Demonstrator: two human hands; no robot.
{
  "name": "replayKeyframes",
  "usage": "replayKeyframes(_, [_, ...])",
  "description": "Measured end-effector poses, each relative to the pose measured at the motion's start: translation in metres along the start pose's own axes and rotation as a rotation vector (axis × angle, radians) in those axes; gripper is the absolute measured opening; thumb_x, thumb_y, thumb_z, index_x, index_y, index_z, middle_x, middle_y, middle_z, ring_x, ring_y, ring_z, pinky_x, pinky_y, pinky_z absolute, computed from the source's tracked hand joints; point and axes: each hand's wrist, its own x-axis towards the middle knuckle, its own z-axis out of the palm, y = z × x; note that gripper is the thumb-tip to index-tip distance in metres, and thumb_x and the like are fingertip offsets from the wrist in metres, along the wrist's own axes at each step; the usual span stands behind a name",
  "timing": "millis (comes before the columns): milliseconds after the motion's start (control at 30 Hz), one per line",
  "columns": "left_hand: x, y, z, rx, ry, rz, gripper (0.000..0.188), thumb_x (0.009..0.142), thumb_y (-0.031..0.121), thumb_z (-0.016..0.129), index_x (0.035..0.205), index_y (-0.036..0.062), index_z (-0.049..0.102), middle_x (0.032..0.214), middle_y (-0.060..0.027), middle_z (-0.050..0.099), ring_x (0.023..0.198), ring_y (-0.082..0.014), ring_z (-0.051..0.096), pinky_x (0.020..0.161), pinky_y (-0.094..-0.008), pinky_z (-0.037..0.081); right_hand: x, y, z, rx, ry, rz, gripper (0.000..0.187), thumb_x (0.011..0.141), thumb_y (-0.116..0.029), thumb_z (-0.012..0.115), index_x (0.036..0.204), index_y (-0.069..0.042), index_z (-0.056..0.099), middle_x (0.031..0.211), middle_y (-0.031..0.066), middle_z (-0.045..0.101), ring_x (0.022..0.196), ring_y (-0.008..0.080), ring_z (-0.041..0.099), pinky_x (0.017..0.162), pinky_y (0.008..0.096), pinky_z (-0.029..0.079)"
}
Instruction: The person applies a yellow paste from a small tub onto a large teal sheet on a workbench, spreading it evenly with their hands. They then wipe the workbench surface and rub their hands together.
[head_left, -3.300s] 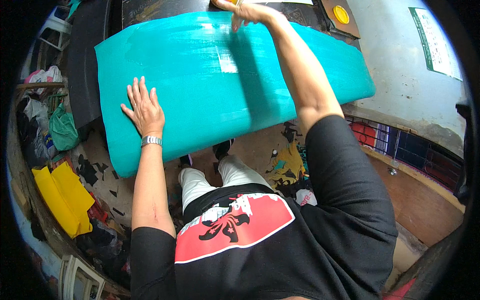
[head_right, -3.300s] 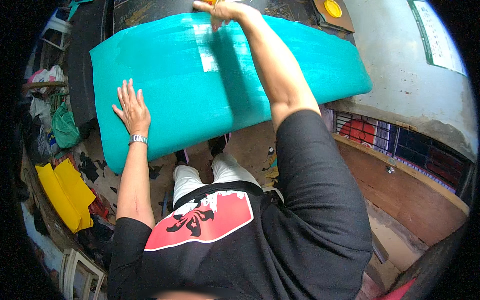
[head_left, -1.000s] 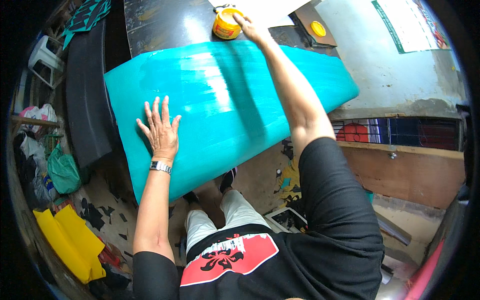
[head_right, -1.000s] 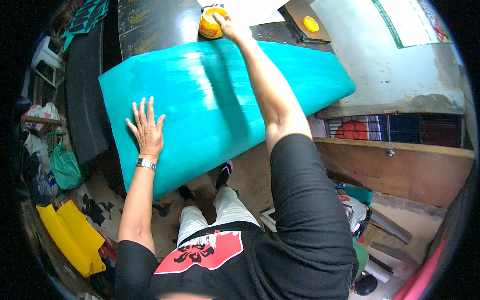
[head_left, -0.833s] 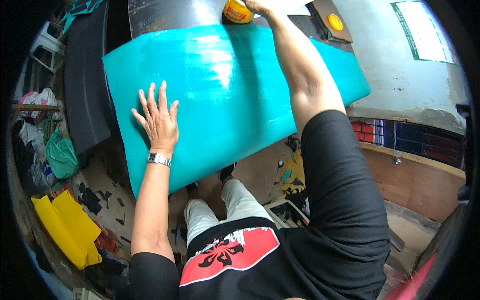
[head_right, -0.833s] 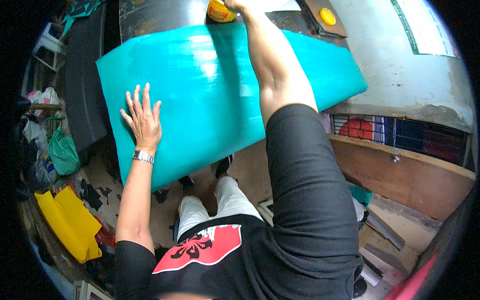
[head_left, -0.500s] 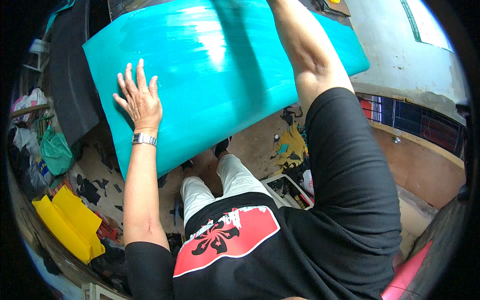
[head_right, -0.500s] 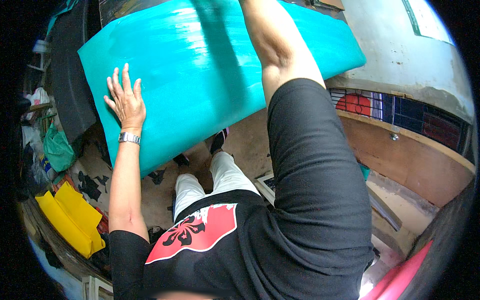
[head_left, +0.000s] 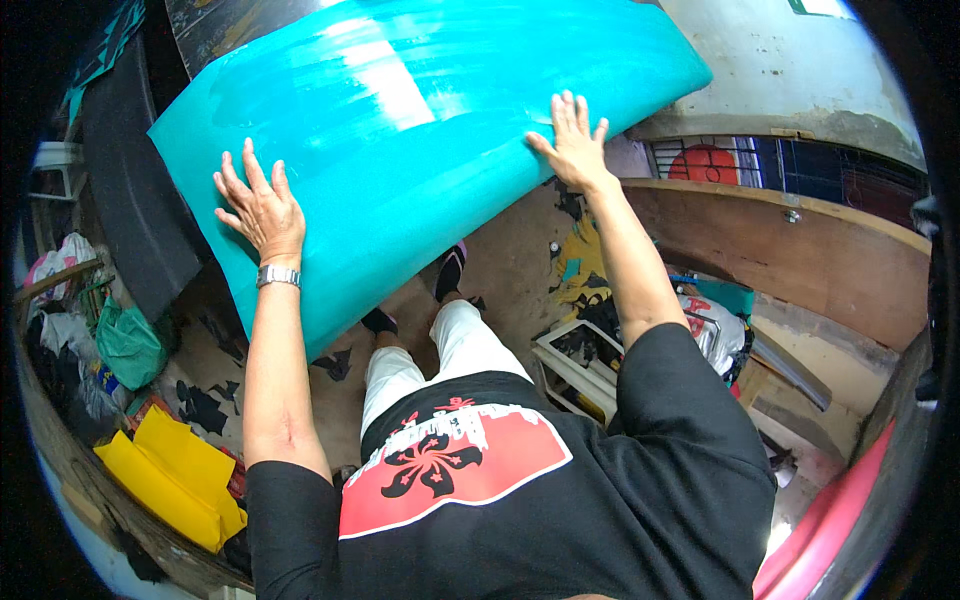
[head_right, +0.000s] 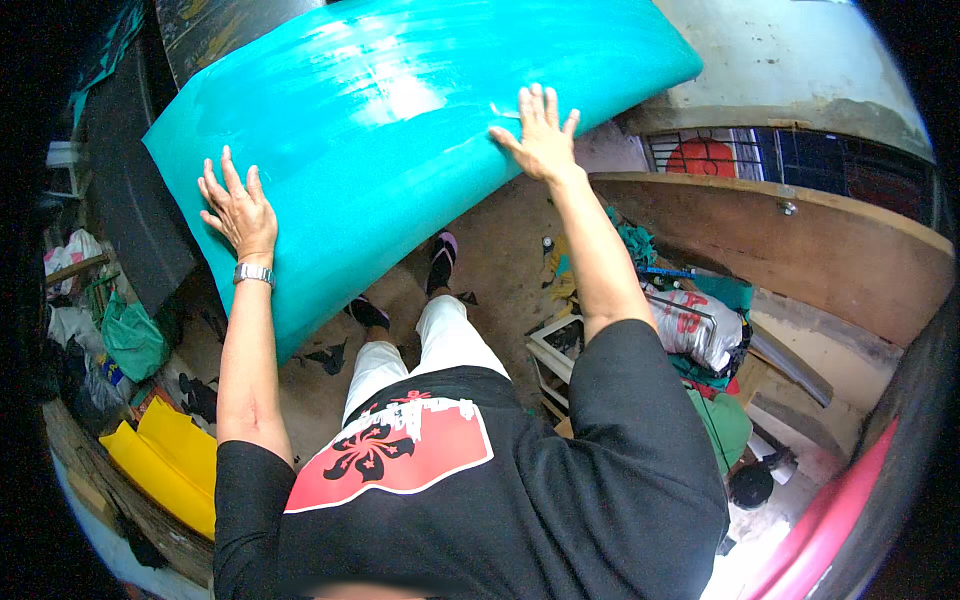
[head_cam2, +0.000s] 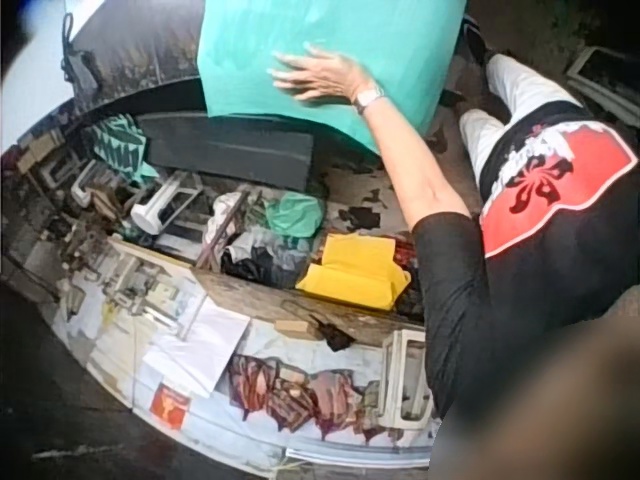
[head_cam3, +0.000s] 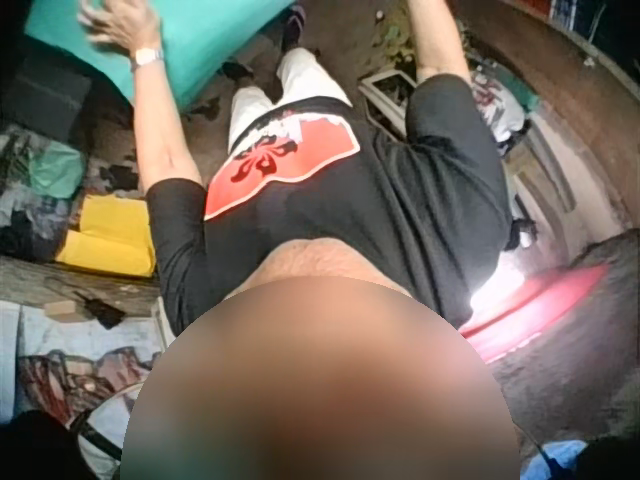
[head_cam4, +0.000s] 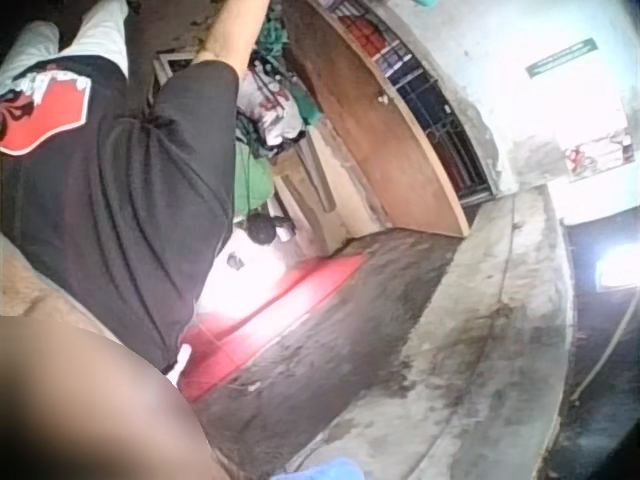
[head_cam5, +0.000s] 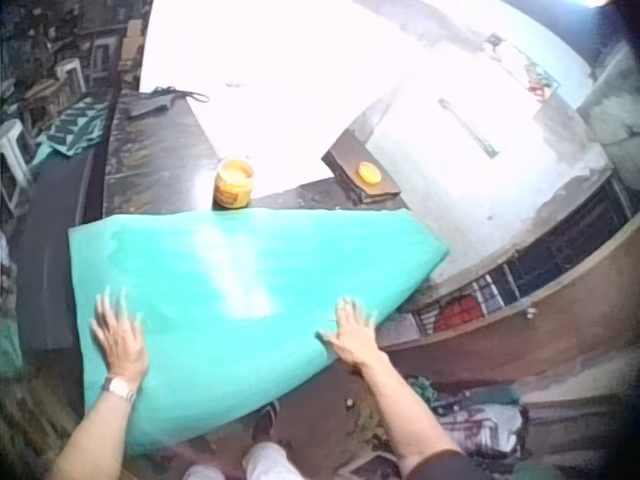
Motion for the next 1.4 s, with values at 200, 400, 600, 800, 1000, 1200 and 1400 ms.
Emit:
replayKeyframes(200, [0.001,-0.048,-0.005,-0.224,0.034,-0.255,0.058,0.094,0.047,0.050,0.143,0.0204,0.036,0.148,-0.0139,0.027,0.137,-0.0374,0.027,0.102,-0.0702,0.020,-0.002,-0.089,0.009,0.155,0.033,-0.176,0.106,0.080,-0.078,0.042,0.152,-0.009,0.007,0.159,0.0119,0.004,0.147,0.0278,-0.001,0.113,0.0602,-0.005])
replayKeyframes(400, [-0.036,-0.161,-0.066,-1.257,-0.478,-0.859,0.066,0.091,0.043,0.063,0.134,-0.0036,0.044,0.126,-0.0143,0.056,0.113,-0.0226,0.054,0.098,-0.0348,0.043,-0.029,-0.251,0.000,0.307,0.058,-0.356,0.110,0.078,-0.080,0.042,0.152,-0.006,0.009,0.158,0.0156,0.007,0.147,0.0284,0.002,0.113,0.0611,0.002])
replayKeyframes(600, [-0.076,-0.154,-0.071,-1.320,-0.733,-0.927,0.062,0.090,0.047,0.062,0.123,-0.0044,0.053,0.121,-0.0144,0.059,0.104,-0.0224,0.060,0.089,-0.0384,0.050,-0.036,-0.315,-0.009,0.514,-0.029,-0.553,0.096,0.085,-0.076,0.036,0.150,-0.006,0.022,0.157,0.0168,0.012,0.147,0.0310,0.005,0.112,0.0633,-0.004])
replayKeyframes(800, [-0.067,-0.142,-0.075,-1.142,-0.597,-0.878,0.063,0.090,0.050,0.060,0.116,-0.0071,0.058,0.110,-0.0122,0.064,0.100,-0.0187,0.060,0.089,-0.0331,0.048,-0.023,-0.151,-0.028,1.064,-0.160,-0.197,0.070,0.098,-0.059,0.020,0.148,-0.011,0.031,0.156,0.0117,0.023,0.144,0.0267,0.020,0.111,0.0638,0.004])
replayKeyframes(1000, [-0.061,-0.148,-0.061,-1.080,-0.607,-0.839,0.061,0.092,0.051,0.057,0.113,-0.0067,0.061,0.110,-0.0095,0.062,0.097,-0.0156,0.057,0.087,-0.0313,0.045,-0.018,-0.053,0.005,0.313,-0.025,0.247,0.091,0.090,-0.071,0.025,0.152,-0.007,0.009,0.159,0.0126,0.004,0.147,0.0300,0.000,0.112,0.0628,-0.001])
replayKeyframes(1200, [-0.062,-0.161,-0.045,-1.112,-0.612,-0.847,0.063,0.093,0.048,0.058,0.120,-0.0088,0.058,0.117,-0.0112,0.060,0.105,-0.0166,0.055,0.092,-0.0326,0.043,-0.046,-0.125,0.021,0.213,0.048,0.117,0.103,0.084,-0.077,0.032,0.151,-0.004,0.006,0.159,0.0155,0.002,0.147,0.0312,-0.001,0.112,0.0617,-0.002])
replayKeyframes(1400, [-0.065,-0.162,-0.055,-1.043,-0.653,-0.829,0.055,0.094,0.044,0.058,0.113,-0.0070,0.061,0.109,-0.0081,0.062,0.096,-0.0139,0.056,0.086,-0.0307,0.045,-0.099,-0.207,-0.010,0.292,-0.014,-0.140,0.101,0.080,-0.081,0.036,0.150,-0.011,0.023,0.157,0.0129,0.016,0.140,0.0530,0.003,0.110,0.0652,-0.002])
